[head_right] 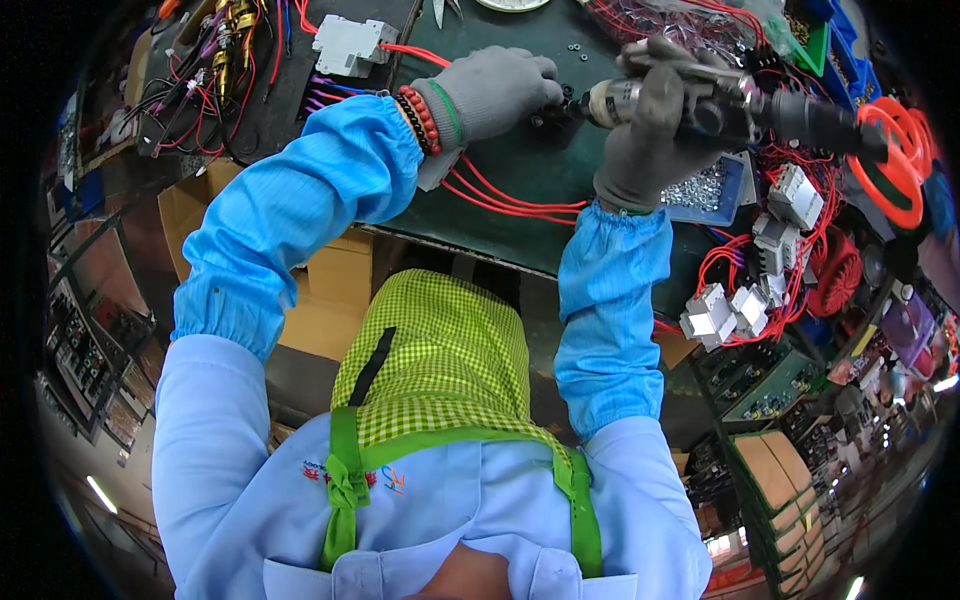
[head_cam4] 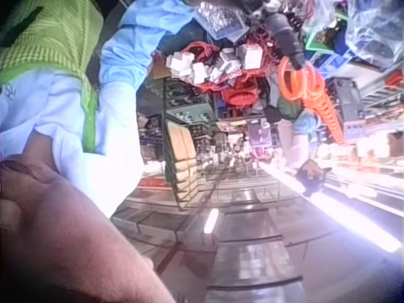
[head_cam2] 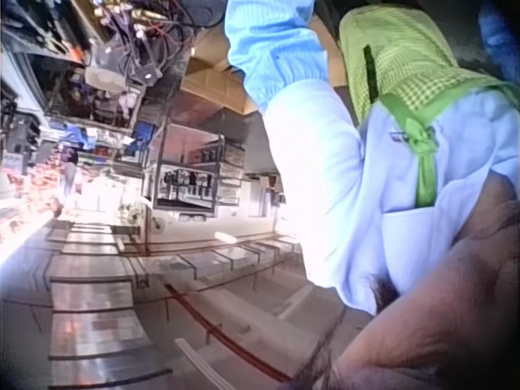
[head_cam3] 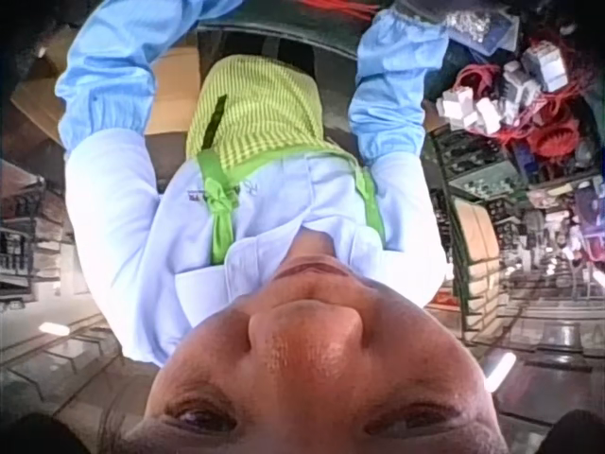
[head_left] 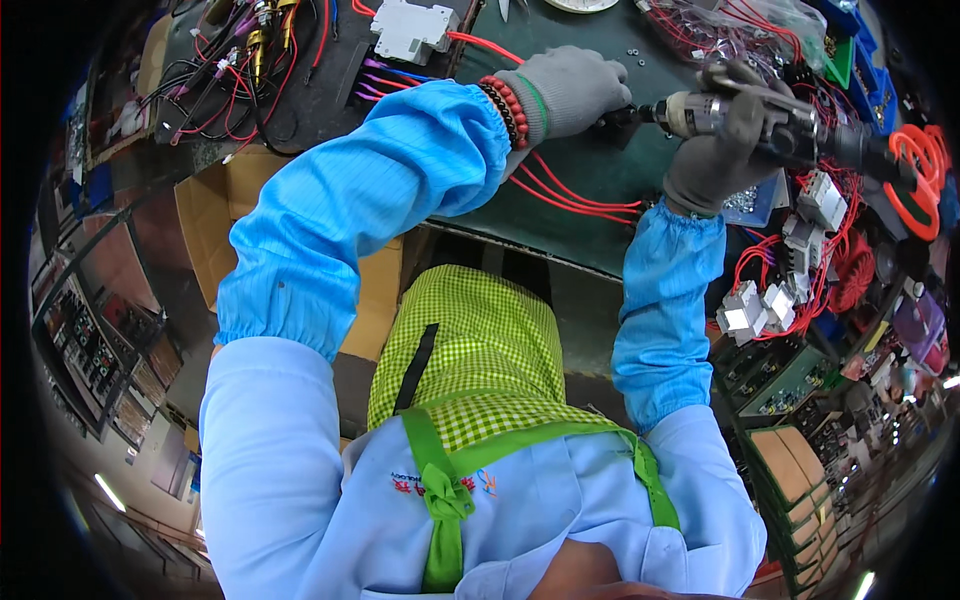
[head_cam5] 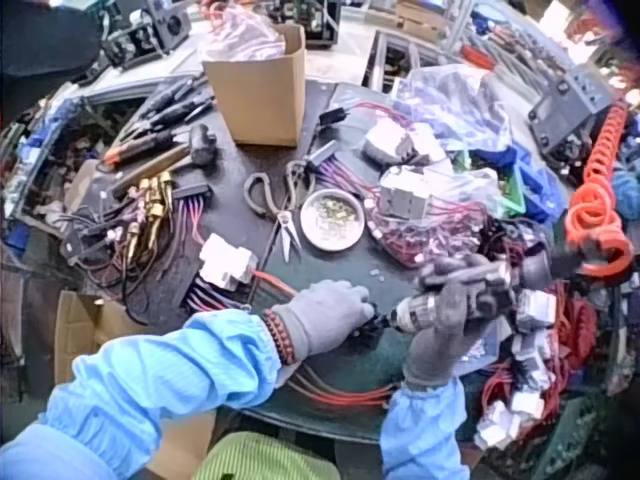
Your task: The person assembles an electrical component by inserting red wires into a black terminal block and securing them with screws. They use a pneumatic screwdriver to tighten the screws and repeat the process for multiple wires.
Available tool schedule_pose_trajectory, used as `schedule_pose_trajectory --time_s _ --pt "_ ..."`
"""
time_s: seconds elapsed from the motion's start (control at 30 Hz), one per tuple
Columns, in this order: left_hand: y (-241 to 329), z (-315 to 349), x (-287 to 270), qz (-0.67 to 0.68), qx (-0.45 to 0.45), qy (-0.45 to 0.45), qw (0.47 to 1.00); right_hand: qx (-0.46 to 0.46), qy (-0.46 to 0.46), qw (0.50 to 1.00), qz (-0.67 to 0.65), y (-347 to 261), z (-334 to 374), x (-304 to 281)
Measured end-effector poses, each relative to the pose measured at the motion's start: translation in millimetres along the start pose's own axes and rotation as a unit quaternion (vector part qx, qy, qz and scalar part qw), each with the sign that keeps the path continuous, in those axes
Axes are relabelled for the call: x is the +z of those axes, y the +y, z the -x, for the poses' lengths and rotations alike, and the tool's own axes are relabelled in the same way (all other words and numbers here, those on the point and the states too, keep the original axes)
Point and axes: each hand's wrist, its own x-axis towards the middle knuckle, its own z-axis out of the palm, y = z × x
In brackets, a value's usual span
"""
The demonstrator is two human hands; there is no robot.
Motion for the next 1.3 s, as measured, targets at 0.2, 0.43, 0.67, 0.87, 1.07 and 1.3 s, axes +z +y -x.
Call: schedule_pose_trajectory --time_s 0.2,0.43,0.67,0.87,1.07,1.3 --pt "-3.3 -1.5 1.9 -0.006 0.005 0.005 1.000 0.003 -0.014 0.999 -0.049 -16.6 22.0 15.5" --pt "1.9 -0.1 -1.9 0.002 -0.007 0.007 1.000 -0.013 -0.128 0.991 -0.045 -17.2 35.3 2.4" --pt "2.8 -0.3 -6.9 0.011 -0.024 -0.010 1.000 -0.023 -0.152 0.988 -0.008 -12.4 44.8 5.0" --pt "7.4 -0.4 -6.9 0.053 -0.079 -0.022 0.995 0.000 -0.111 0.989 -0.095 -10.2 49.0 9.0" --pt "3.9 -1.2 -2.4 0.002 -0.015 -0.006 1.000 -0.002 -0.138 0.989 -0.049 -13.8 37.7 2.2" --pt "10.9 -3.4 -10.7 0.033 -0.047 -0.041 0.998 0.010 -0.134 0.991 -0.009 -18.4 35.1 3.8"
